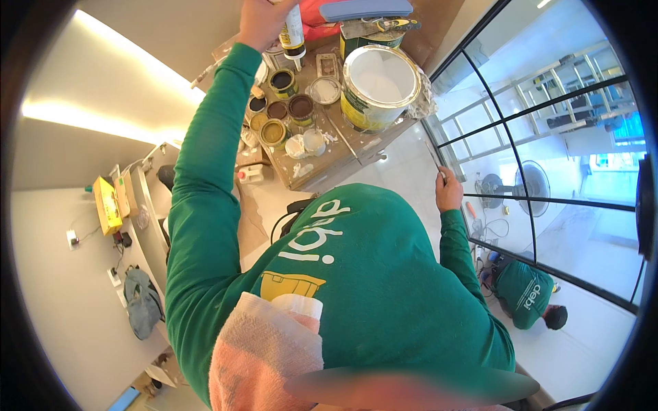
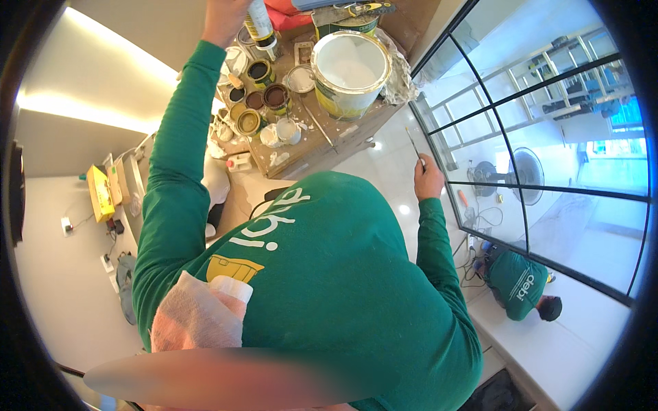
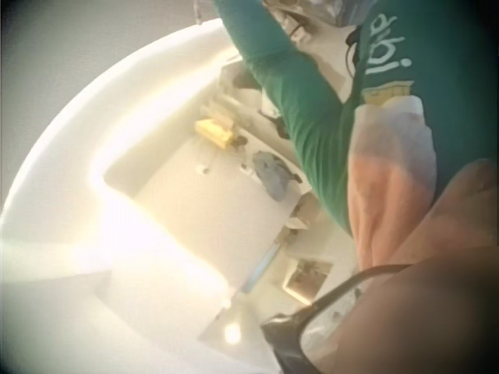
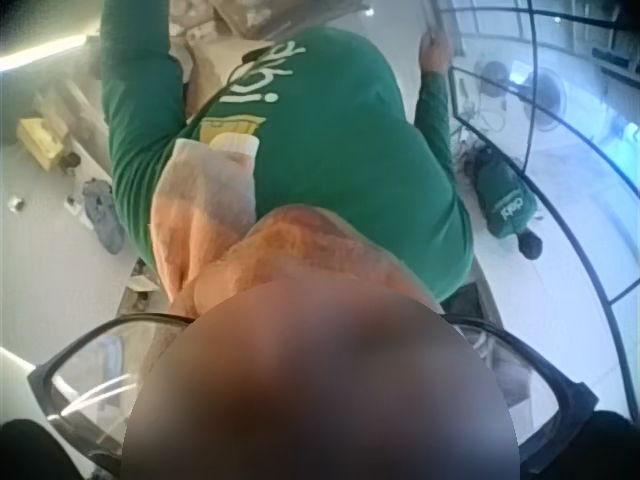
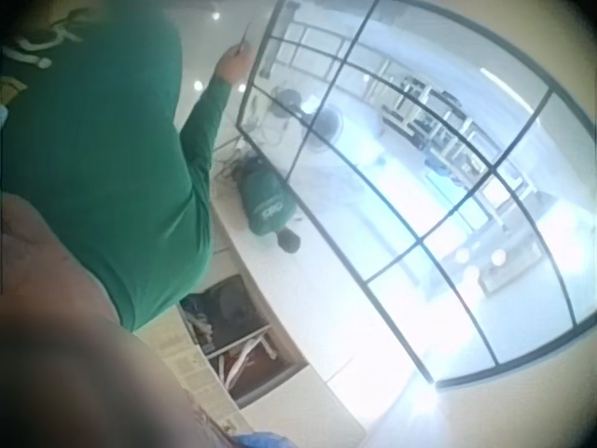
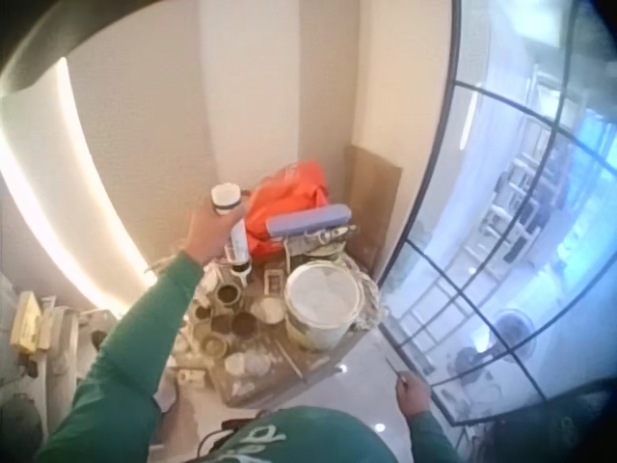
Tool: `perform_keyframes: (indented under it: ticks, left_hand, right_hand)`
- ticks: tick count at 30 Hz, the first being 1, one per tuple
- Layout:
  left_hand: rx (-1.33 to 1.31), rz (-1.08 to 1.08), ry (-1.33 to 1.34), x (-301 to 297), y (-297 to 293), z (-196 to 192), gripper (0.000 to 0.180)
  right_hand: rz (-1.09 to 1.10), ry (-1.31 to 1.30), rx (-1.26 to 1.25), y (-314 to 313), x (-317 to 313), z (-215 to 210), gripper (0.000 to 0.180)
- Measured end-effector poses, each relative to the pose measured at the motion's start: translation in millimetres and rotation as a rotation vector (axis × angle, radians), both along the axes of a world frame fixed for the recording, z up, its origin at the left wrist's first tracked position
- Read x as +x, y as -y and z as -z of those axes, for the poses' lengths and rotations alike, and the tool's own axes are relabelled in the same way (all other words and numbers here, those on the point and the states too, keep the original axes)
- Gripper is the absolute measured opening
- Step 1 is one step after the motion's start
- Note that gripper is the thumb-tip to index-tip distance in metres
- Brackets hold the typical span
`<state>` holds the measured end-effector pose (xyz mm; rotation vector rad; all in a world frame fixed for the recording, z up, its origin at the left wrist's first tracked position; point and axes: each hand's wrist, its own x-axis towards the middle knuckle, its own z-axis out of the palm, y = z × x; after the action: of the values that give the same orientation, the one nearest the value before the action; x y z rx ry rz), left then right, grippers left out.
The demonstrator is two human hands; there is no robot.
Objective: The person mixes paint in a small container using a brush, then applies paint to a wall section near a recessed light strip. The person repeatedly dips the brush into the container and paints the same area.
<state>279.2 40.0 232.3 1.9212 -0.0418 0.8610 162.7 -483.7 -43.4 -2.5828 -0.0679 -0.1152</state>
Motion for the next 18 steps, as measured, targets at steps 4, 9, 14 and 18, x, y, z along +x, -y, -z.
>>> perform_keyframes:
  ticks: [4, 9, 14, 18]
  left_hand:
    - [0.005, 0.064, -0.174, 53, -25, 43, 0.037]
    - [-0.159, 0.07, -0.055, 104, -29, 84, 0.036]
    - [-0.189, 0.126, -0.006, 149, -45, 103, 0.042]
    - [-0.138, 0.128, -0.08, 166, -46, 125, 0.064]
  right_hand:
    - [0.092, -0.119, 0.028, -10, -40, -2, 0.023]
    - [0.15, -0.098, 0.04, -19, -81, 0, 0.022]
    - [0.202, -0.067, 0.071, -12, -107, 0, 0.021]
    - [0.245, -0.101, 0.04, -6, -113, 0, 0.021]
